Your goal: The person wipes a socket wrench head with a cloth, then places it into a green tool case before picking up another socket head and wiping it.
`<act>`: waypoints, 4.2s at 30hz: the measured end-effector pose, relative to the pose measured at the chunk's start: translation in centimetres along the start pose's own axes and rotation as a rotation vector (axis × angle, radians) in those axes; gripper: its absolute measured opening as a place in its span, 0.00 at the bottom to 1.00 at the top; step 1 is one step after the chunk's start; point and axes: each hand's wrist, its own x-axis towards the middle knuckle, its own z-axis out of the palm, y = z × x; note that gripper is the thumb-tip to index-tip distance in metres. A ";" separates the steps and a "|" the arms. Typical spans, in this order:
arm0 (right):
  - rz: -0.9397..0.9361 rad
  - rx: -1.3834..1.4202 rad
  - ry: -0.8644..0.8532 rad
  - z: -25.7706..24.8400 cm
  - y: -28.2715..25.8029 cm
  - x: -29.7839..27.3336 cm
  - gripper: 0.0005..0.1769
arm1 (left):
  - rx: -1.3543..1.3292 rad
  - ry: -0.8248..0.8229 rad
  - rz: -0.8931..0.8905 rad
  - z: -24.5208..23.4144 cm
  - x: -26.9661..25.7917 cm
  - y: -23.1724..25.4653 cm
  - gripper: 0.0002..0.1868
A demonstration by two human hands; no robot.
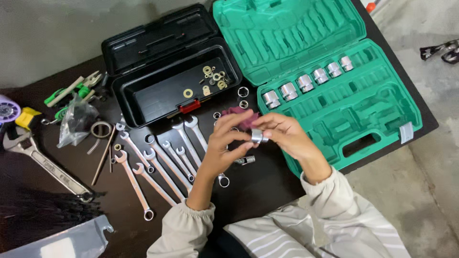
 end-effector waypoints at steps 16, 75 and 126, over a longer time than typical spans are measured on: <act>-0.360 -0.187 -0.024 -6.2 0.2 4.5 0.27 | -0.146 -0.044 -0.197 4.2 4.8 -4.5 0.07; -0.525 -0.831 0.616 -24.0 -4.2 1.7 0.26 | 0.470 -0.097 -0.067 24.9 19.0 -10.1 0.16; -0.067 -1.594 1.064 -31.2 0.4 2.6 0.31 | 0.726 -0.196 0.207 35.0 21.8 -17.6 0.26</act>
